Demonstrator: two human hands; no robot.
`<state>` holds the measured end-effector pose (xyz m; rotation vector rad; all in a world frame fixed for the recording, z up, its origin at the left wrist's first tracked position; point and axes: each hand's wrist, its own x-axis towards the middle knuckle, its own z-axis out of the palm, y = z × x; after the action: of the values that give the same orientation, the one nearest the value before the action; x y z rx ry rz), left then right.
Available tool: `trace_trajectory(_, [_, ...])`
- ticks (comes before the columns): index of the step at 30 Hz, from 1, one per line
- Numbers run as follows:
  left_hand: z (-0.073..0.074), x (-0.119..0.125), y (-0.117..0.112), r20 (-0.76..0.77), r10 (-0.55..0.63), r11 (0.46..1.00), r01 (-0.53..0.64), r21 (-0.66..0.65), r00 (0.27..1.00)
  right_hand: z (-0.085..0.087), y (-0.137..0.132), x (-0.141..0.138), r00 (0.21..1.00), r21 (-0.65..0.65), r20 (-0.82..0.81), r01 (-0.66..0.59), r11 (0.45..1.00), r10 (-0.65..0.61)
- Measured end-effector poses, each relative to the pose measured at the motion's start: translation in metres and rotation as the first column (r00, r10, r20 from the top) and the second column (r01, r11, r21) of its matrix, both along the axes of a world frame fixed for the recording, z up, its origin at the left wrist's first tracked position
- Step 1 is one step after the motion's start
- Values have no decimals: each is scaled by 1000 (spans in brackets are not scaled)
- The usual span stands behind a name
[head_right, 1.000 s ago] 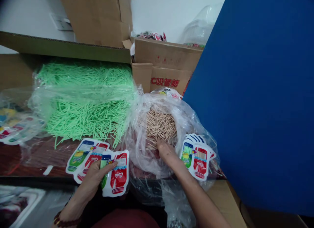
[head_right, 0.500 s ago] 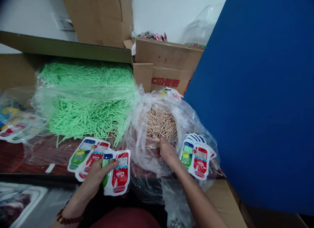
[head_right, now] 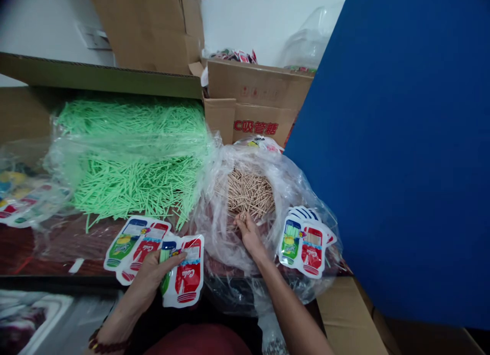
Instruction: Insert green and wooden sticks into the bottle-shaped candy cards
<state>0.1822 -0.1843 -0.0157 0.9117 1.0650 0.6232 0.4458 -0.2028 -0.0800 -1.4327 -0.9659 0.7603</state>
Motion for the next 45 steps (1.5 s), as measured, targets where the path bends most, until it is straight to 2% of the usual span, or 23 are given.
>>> trace_trajectory(6, [-5,-1,0,17,-30,999,30,-17,999,4,-5,-2,998,0,56,37,999,-37])
trace_trajectory(10, [-2,1,-2,62,-80,996,82,-31,995,10,-9,-4,993,-25,110,42,999,-39])
trace_trajectory(11, [0,3,-2,67,-91,995,94,-32,994,13,-9,-4,995,-8,65,75,997,-74])
trace_trajectory(13, [3,6,-3,76,-109,993,112,-31,991,25,-9,-4,979,60,-144,154,986,-144])
trace_trajectory(16, [9,14,-3,90,-146,989,149,-24,985,52,-10,-11,877,172,-476,169,970,-69])
trace_trajectory(20, [19,26,-3,126,-237,970,241,-19,963,86,-14,-37,809,248,-588,149,957,27])
trace_trajectory(24, [27,31,-4,161,-275,961,278,4,948,102,-16,-68,736,295,-670,136,946,103])
trace_trajectory(29, [29,29,-3,187,-276,961,275,31,943,102,-15,-88,736,280,-666,95,955,122])
trace_trajectory(37, [29,30,-3,224,-250,967,255,5,942,97,-25,-96,721,109,-693,89,990,11])
trace_trajectory(42, [27,29,-2,207,-244,970,244,27,948,92,-32,-92,727,137,-685,70,988,43])
trace_trajectory(45, [24,29,0,170,-251,967,241,80,953,91,-35,-87,734,150,-667,-39,988,130])
